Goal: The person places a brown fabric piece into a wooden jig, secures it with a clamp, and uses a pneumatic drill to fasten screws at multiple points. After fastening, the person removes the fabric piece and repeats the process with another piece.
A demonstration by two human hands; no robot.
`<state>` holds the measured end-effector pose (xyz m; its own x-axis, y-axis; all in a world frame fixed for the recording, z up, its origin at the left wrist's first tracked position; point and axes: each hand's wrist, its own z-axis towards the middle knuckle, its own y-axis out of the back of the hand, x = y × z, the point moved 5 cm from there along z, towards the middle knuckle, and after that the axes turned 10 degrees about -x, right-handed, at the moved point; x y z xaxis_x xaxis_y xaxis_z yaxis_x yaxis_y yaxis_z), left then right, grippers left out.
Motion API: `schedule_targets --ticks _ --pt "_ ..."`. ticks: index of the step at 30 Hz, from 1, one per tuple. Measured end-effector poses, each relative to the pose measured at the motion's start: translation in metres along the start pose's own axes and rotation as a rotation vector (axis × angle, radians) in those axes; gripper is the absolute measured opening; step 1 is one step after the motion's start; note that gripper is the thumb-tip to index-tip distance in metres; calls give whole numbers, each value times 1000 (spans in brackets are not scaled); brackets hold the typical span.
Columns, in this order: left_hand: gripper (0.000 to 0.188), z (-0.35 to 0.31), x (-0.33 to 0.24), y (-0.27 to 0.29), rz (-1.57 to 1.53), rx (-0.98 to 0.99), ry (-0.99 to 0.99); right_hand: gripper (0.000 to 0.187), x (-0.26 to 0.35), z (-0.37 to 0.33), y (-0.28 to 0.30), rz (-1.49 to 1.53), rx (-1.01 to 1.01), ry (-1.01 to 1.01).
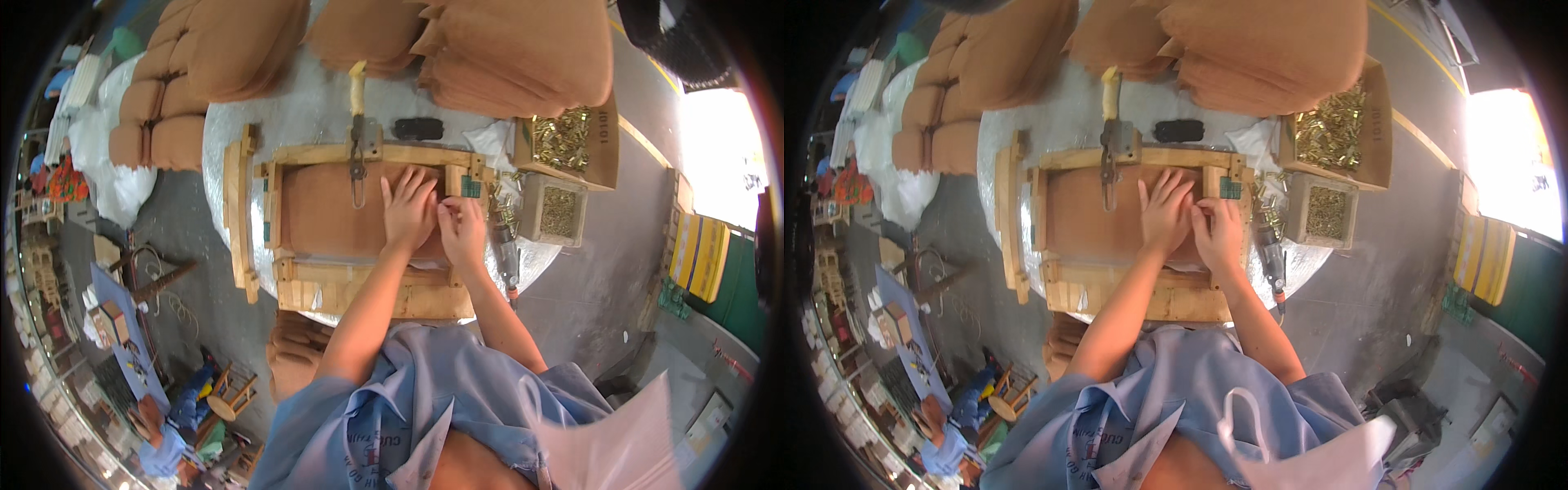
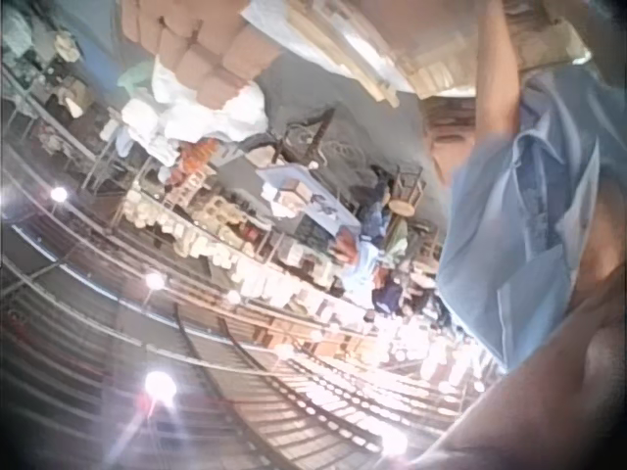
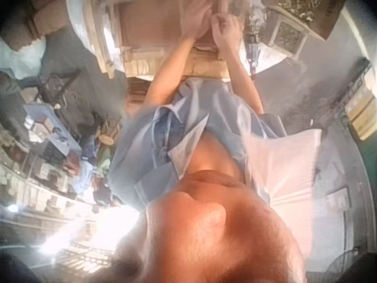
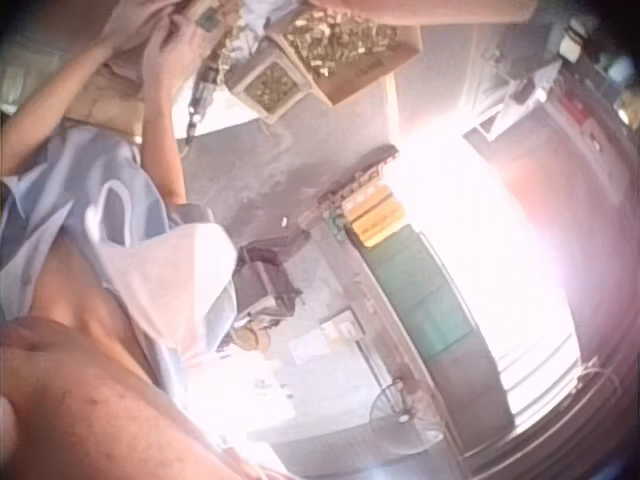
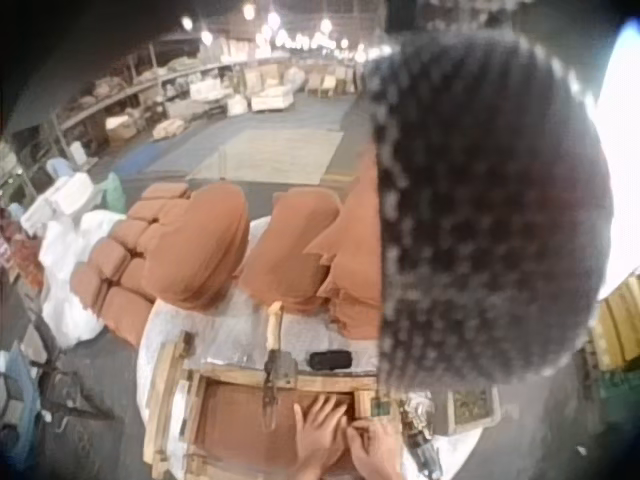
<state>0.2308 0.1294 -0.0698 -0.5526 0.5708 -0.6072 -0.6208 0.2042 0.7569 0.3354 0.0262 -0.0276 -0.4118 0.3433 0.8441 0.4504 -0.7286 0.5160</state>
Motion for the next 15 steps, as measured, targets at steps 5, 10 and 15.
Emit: schedule_targets --ticks 5,10,15 --pt "27 -45 60 102 -98 -297 93 26 0 34 -14 -165 -167 283" --pt "68 -53 152 186 434 -405 424 37 -5 43 -44 -332 -131 414" --pt "82 -73 174 158 481 -102 554 40 -20 45 -55 -321 -96 361"
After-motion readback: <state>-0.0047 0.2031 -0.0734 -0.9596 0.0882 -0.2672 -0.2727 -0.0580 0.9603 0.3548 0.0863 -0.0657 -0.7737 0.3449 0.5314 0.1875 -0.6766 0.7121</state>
